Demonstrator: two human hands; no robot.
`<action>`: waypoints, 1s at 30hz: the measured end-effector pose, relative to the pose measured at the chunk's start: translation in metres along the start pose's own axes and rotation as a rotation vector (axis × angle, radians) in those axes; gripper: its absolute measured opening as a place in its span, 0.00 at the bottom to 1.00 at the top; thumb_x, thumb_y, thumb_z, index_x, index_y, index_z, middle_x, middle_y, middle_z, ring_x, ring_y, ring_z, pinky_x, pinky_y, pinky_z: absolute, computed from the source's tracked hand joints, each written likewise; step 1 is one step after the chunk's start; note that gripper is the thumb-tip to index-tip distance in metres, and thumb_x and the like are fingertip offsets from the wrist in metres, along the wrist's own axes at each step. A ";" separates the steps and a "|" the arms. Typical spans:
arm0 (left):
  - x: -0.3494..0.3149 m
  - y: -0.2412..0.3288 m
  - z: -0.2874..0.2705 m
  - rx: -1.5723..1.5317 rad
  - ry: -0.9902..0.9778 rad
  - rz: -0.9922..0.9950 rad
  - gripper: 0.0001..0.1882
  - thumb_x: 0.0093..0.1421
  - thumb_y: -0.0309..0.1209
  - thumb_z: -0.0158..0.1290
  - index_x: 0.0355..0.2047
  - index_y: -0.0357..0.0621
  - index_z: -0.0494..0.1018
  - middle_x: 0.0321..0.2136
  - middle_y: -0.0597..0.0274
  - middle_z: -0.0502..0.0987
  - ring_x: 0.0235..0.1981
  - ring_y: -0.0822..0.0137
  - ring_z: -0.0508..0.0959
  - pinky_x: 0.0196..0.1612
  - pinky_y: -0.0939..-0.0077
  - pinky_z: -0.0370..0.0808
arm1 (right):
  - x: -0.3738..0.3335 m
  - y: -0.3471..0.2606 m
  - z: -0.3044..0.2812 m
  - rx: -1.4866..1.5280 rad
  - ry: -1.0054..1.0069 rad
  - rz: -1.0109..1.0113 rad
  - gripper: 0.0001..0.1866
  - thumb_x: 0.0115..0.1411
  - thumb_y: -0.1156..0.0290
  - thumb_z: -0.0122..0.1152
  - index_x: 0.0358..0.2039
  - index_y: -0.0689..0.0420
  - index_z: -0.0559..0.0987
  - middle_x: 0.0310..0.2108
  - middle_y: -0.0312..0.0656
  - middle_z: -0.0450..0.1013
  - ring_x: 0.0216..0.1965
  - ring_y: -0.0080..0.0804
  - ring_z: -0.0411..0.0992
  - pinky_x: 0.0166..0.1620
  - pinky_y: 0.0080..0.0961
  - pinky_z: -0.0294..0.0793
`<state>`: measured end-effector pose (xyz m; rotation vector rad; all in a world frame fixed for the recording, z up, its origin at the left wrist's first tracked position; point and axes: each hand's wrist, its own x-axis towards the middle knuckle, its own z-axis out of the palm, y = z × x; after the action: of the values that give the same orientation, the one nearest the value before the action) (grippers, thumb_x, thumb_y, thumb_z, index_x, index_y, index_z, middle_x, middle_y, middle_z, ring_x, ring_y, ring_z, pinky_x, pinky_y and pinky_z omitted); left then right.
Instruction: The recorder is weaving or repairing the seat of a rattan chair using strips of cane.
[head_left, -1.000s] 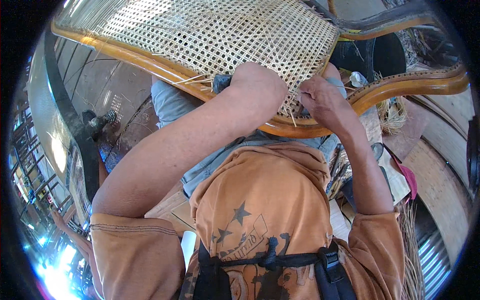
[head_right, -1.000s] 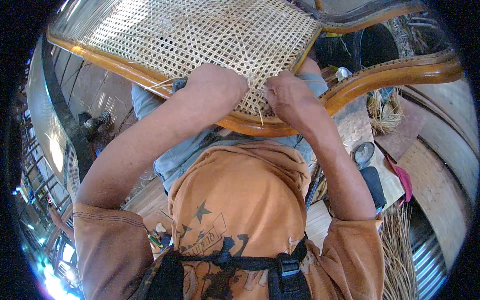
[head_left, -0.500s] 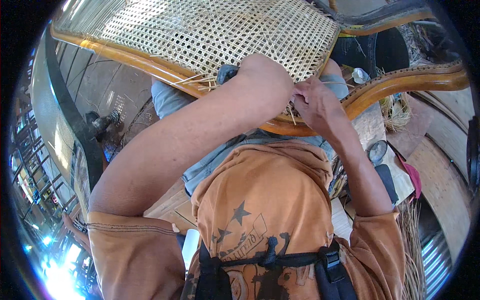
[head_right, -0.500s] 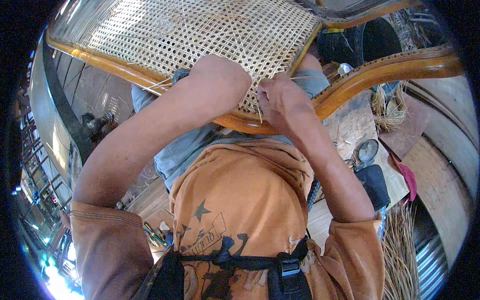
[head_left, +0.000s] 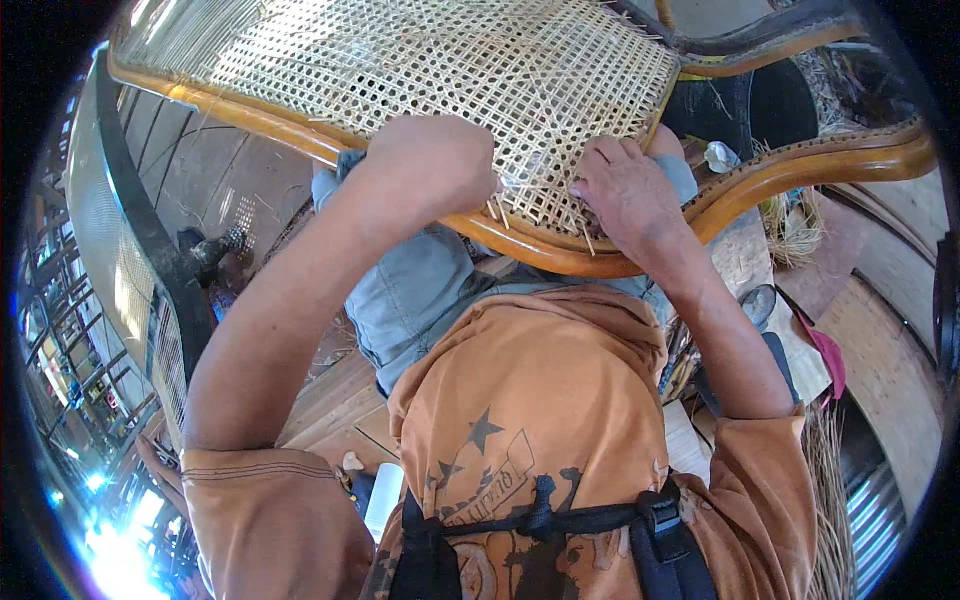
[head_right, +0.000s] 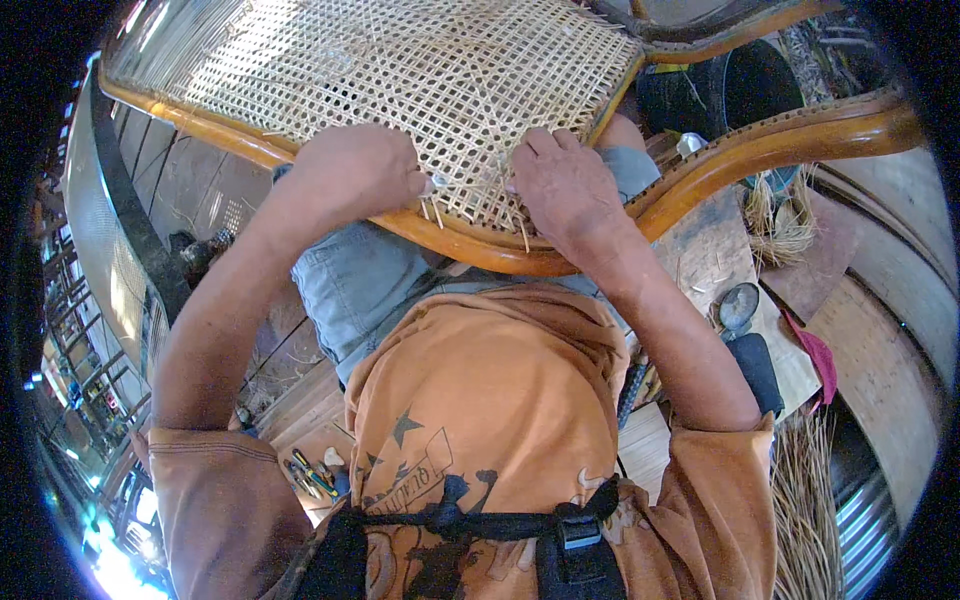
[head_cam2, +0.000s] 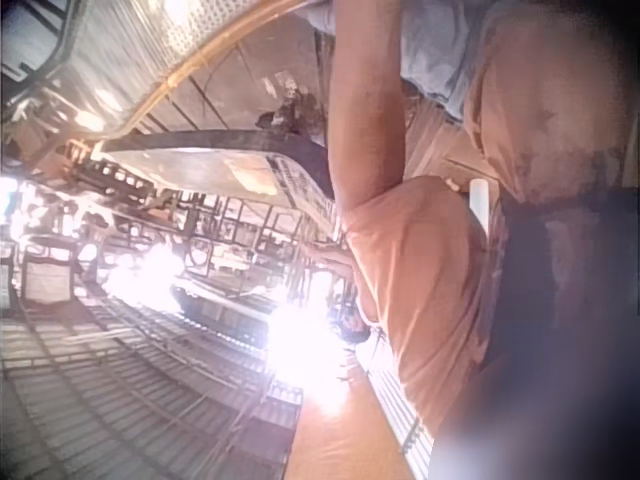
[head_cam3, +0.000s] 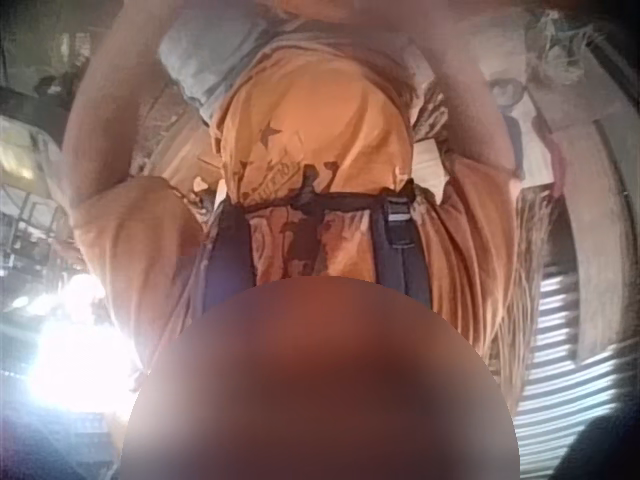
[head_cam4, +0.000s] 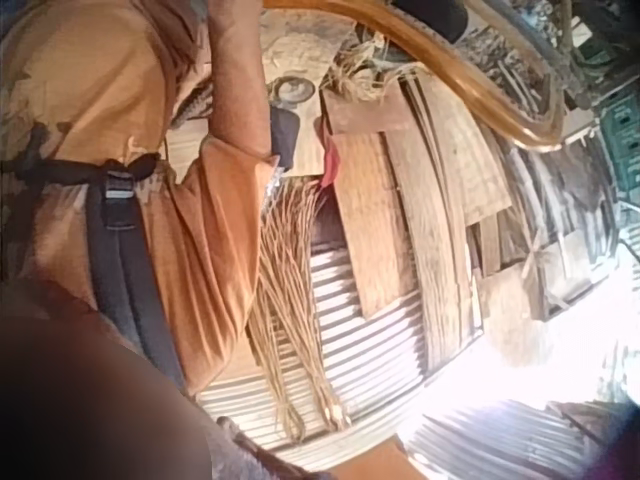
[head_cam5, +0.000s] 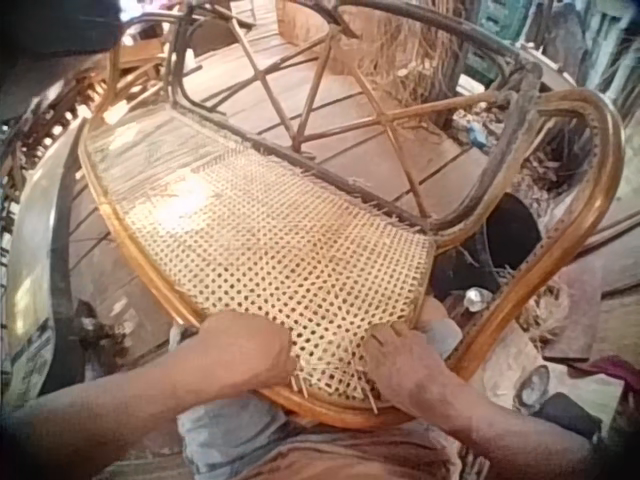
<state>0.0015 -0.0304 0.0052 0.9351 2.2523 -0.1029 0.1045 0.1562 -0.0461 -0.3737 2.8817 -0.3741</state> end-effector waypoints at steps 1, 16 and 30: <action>-0.007 -0.003 0.004 -0.001 0.042 0.014 0.19 0.53 0.43 0.48 0.23 0.38 0.75 0.23 0.48 0.75 0.28 0.50 0.76 0.33 0.57 0.73 | 0.004 0.001 0.001 0.004 0.001 -0.009 0.10 0.53 0.67 0.55 0.31 0.60 0.74 0.34 0.43 0.69 0.43 0.40 0.67 0.42 0.33 0.71; -0.011 0.022 -0.014 0.086 0.065 0.101 0.12 0.52 0.34 0.48 0.23 0.40 0.76 0.23 0.50 0.77 0.27 0.53 0.78 0.29 0.58 0.74 | -0.001 -0.010 -0.019 0.666 -0.057 0.343 0.10 0.54 0.65 0.56 0.29 0.60 0.76 0.23 0.52 0.72 0.27 0.47 0.73 0.31 0.36 0.71; 0.028 0.046 -0.032 0.174 -0.179 0.320 0.09 0.47 0.28 0.50 0.27 0.41 0.78 0.25 0.54 0.78 0.30 0.57 0.79 0.31 0.62 0.75 | 0.009 -0.011 -0.012 0.466 -0.171 0.344 0.14 0.51 0.66 0.51 0.33 0.62 0.76 0.27 0.58 0.71 0.32 0.54 0.71 0.34 0.37 0.71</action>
<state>-0.0010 0.0303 0.0206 1.3136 1.9268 -0.2316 0.0955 0.1456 -0.0337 0.1591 2.5185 -0.8706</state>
